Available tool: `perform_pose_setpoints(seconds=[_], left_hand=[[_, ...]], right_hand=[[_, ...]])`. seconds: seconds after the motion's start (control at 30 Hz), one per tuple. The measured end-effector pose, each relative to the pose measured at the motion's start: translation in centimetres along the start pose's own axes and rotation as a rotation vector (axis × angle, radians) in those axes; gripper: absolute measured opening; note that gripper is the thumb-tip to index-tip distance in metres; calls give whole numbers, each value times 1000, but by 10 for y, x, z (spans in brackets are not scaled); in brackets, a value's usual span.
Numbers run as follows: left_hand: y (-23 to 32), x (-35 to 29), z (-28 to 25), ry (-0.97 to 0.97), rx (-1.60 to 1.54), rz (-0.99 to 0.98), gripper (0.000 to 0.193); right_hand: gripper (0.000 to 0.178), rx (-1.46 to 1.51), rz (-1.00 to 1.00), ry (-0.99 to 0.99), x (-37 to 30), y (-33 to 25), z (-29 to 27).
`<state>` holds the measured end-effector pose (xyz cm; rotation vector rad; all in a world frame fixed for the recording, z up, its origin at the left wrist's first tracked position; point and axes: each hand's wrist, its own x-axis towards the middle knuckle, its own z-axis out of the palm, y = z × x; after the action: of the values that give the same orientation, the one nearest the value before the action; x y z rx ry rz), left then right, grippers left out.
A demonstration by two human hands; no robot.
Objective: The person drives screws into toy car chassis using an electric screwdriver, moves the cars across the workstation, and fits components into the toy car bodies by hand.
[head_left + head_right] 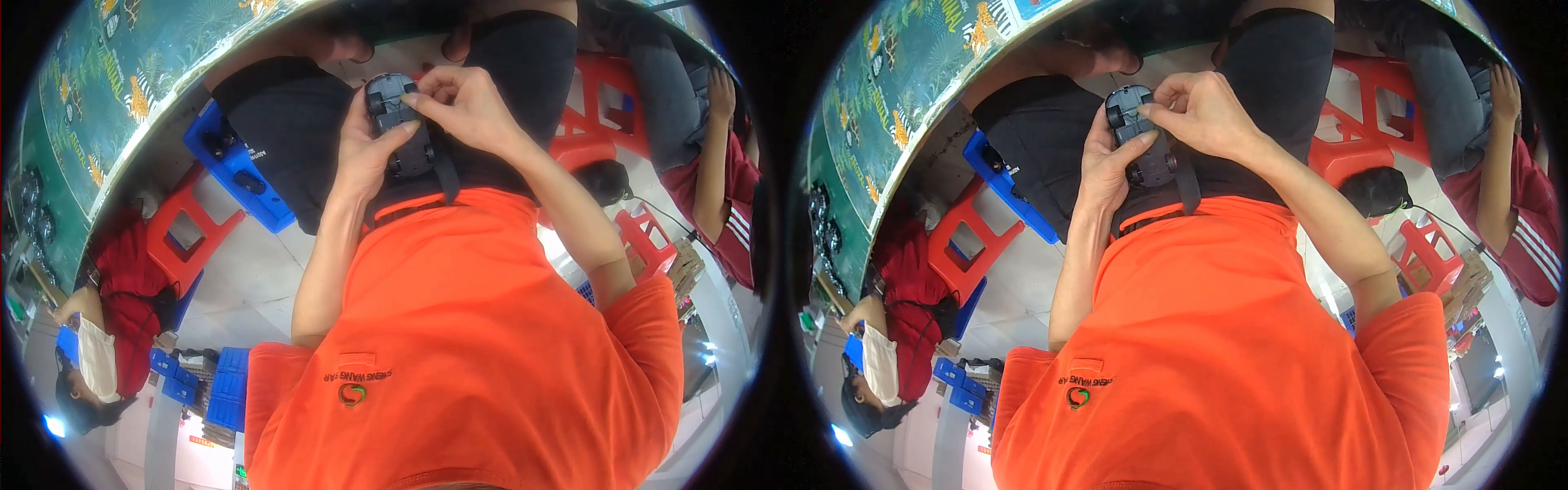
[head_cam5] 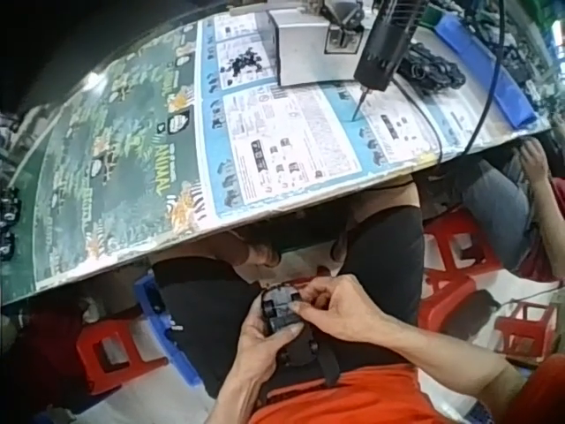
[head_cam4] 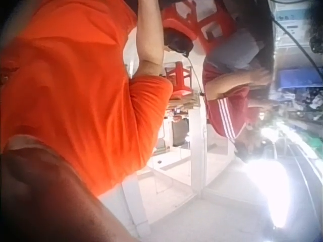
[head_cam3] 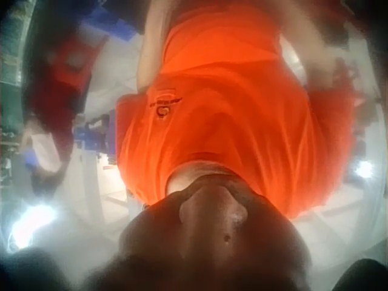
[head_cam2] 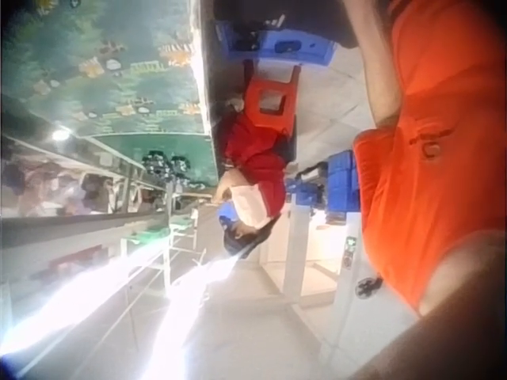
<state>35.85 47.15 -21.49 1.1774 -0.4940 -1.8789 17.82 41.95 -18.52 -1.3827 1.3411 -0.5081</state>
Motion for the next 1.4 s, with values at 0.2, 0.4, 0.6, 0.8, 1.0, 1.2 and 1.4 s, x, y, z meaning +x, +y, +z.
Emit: perform_pose_setpoints(seconds=[0.2, 0.4, 0.6, 0.8, 1.0, 1.2, 1.4], left_hand=[[2, 0, 1, -20, 18, 5, 65], [1, 1, -1, -29, 7, 13, 65], [-2, 3, -2, -32, -13, 1, 62], [3, 0, 2, -22, -17, 13, 61], [2, -1, 2, -20, -21, 12, 60], [2, -1, 3, -22, -14, 13, 56], [0, 0, 1, 2, -72, -10, 52]], right_hand=[[26, 88, -60, -27, -1, 15, -3], [26, 153, -118, 12, 2, 20, 4], [22, 164, -51, 42, -3, 18, 5], [19, 149, -118, 123, -6, 20, 12], [16, 123, -131, 189, -14, 10, 17], [17, 44, -85, 213, -15, 8, 18], [20, 92, -63, 226, -12, 16, 24]])
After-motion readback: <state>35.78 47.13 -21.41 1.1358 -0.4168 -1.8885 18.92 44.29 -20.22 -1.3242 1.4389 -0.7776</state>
